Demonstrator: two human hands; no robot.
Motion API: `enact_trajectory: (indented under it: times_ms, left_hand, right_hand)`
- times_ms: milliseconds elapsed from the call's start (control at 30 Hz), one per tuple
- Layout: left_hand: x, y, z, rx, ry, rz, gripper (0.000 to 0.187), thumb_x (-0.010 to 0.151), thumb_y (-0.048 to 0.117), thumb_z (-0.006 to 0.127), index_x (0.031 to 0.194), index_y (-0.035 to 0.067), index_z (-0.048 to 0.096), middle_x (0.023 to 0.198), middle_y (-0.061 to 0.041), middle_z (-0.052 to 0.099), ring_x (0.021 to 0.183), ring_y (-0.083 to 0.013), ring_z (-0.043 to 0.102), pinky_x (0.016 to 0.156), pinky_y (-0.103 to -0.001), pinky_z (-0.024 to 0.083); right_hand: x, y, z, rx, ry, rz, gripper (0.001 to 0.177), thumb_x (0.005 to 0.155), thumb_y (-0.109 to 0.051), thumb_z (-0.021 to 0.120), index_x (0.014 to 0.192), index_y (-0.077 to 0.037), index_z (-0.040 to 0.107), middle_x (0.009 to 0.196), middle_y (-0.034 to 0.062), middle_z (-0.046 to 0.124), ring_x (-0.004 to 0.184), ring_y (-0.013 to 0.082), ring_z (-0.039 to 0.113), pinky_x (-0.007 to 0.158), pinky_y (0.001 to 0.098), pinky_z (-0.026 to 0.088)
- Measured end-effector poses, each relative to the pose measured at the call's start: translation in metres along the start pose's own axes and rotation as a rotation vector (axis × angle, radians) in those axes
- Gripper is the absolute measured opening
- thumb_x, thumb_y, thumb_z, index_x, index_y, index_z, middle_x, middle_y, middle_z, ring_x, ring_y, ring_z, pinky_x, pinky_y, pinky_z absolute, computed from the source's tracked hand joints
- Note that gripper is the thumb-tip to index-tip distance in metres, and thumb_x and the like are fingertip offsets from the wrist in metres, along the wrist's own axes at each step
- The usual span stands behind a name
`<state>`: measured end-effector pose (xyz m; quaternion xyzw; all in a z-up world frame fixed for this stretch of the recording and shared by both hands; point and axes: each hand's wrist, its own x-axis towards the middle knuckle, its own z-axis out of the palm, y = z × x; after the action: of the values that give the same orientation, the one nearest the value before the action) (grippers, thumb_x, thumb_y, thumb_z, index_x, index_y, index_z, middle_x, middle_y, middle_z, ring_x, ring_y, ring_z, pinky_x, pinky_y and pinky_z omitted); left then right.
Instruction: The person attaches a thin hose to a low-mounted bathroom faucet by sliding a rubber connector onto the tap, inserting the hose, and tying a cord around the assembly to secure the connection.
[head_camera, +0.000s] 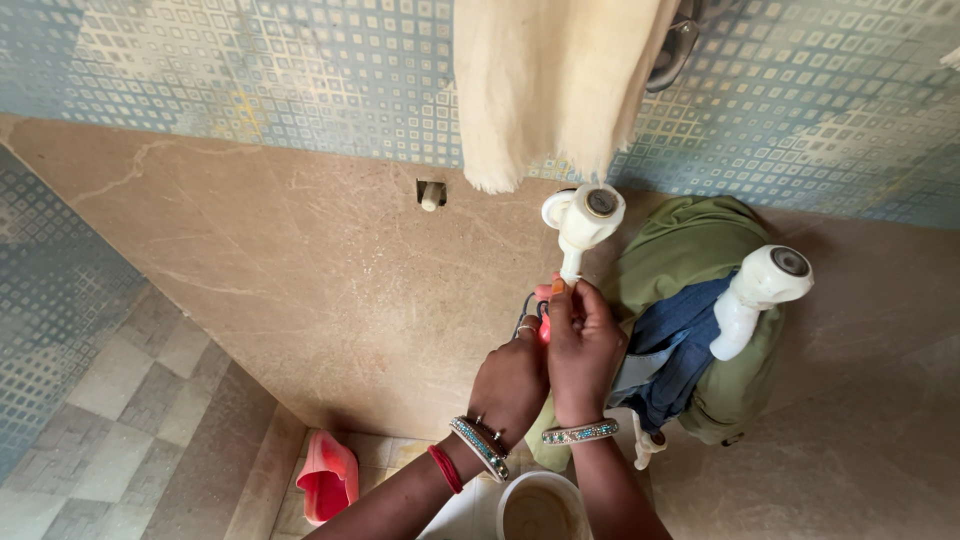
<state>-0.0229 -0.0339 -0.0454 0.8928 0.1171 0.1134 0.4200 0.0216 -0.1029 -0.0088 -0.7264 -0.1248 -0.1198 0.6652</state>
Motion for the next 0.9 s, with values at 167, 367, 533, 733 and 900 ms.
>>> enact_trajectory:
  times_ms: [167, 367, 533, 733, 900]
  left_hand:
    - [0.005, -0.005, -0.002, -0.015, -0.008, 0.022, 0.028, 0.098, 0.022, 0.053, 0.112, -0.002, 0.051, 0.079, -0.025, 0.069, 0.075, -0.0441, 0.068, 0.066, -0.054, 0.053]
    - [0.005, -0.019, 0.008, -0.189, 0.068, 0.178, 0.034, 0.101, 0.024, 0.057, 0.115, -0.007, 0.052, 0.078, -0.027, 0.067, 0.074, -0.0441, 0.066, 0.063, -0.051, 0.051]
    - [0.010, -0.027, 0.033, -0.601, 0.049, 0.193, 0.023, 0.102, 0.017, 0.056, 0.103, -0.006, 0.055, 0.078, -0.025, 0.067, 0.070, -0.0418, 0.066, 0.059, -0.046, 0.051]
    - [0.018, -0.027, 0.057, -0.711, 0.027, 0.128, 0.026, 0.103, 0.018, 0.056, 0.097, -0.008, 0.053, 0.076, -0.027, 0.063, 0.067, -0.0453, 0.061, 0.056, -0.047, 0.046]
    - [0.017, -0.029, 0.021, -0.178, 0.099, 0.189, 0.036, 0.101, 0.029, 0.063, 0.087, -0.005, 0.060, 0.072, -0.026, 0.066, 0.068, -0.0437, 0.065, 0.060, -0.050, 0.050]
  right_hand:
    - [0.006, 0.010, 0.004, 0.207, -0.026, -0.027, 0.023, 0.103, -0.013, 0.058, 0.116, 0.002, 0.069, 0.095, 0.0051, 0.078, 0.084, 0.0069, 0.070, 0.077, 0.0232, 0.056]
    - [0.008, 0.016, -0.017, 0.247, -0.281, -0.027, 0.033, 0.106, -0.019, 0.051, 0.130, 0.002, 0.061, 0.107, 0.0074, 0.074, 0.096, 0.0102, 0.068, 0.087, 0.0254, 0.054]
    - [0.012, 0.023, -0.016, 0.299, -0.326, 0.103, 0.031, 0.108, -0.021, 0.050, 0.117, 0.004, 0.064, 0.103, 0.0107, 0.071, 0.091, 0.0151, 0.068, 0.084, 0.0296, 0.057]
    - [0.020, 0.030, -0.015, 0.227, -0.282, 0.096, 0.031, 0.105, -0.024, 0.053, 0.111, 0.003, 0.066, 0.099, 0.0099, 0.071, 0.085, 0.0150, 0.067, 0.080, 0.0299, 0.057]
    - [0.014, 0.030, -0.007, 0.618, -0.275, 0.185, 0.031, 0.108, -0.024, 0.055, 0.106, 0.005, 0.064, 0.097, 0.0115, 0.068, 0.085, 0.0200, 0.065, 0.081, 0.0369, 0.058]
